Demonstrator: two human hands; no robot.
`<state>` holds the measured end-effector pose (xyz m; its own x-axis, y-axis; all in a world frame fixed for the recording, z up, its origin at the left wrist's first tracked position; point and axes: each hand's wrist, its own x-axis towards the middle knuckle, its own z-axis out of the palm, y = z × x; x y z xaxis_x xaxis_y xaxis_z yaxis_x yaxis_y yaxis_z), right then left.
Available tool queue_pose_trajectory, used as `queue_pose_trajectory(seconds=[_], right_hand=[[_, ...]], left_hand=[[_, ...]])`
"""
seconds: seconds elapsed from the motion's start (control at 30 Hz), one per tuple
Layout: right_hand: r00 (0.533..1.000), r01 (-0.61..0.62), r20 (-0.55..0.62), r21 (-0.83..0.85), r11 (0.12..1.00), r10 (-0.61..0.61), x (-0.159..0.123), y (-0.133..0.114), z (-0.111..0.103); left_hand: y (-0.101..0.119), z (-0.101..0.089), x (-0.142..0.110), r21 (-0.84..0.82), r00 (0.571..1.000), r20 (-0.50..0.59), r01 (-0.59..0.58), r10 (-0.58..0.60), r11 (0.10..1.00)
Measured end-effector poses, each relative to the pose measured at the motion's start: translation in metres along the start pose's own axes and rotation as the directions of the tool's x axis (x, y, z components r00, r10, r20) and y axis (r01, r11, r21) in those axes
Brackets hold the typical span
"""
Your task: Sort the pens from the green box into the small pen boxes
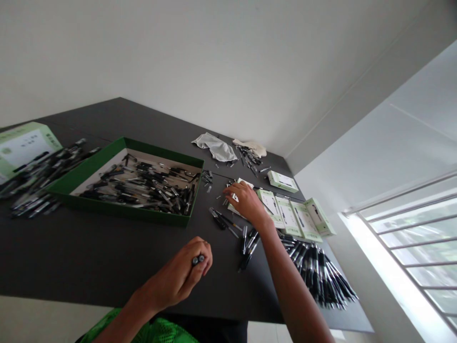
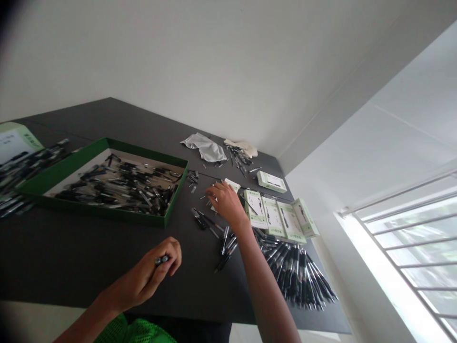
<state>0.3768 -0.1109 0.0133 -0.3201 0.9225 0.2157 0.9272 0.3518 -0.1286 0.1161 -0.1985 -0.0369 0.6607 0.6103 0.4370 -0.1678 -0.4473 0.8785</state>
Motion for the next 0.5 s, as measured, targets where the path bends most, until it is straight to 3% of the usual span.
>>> queue_pose_trajectory(seconds=[0.17, 0.5], right_hand=[[0.993, -0.023, 0.113, -0.037, 0.999, 0.027, 0.021, 0.005, 0.011], [0.998, -0.032, 0.056, -0.008, 0.999, 0.032, 0.039, 0.008, 0.016]], left_hand=[[-0.001, -0.001, -0.002, 0.007, 1.0, -0.022, -0.011, 0.012, 1.0], [-0.01, 0.001, -0.009, -0.058, 0.998, -0.038, 0.044, -0.046, 0.997]])
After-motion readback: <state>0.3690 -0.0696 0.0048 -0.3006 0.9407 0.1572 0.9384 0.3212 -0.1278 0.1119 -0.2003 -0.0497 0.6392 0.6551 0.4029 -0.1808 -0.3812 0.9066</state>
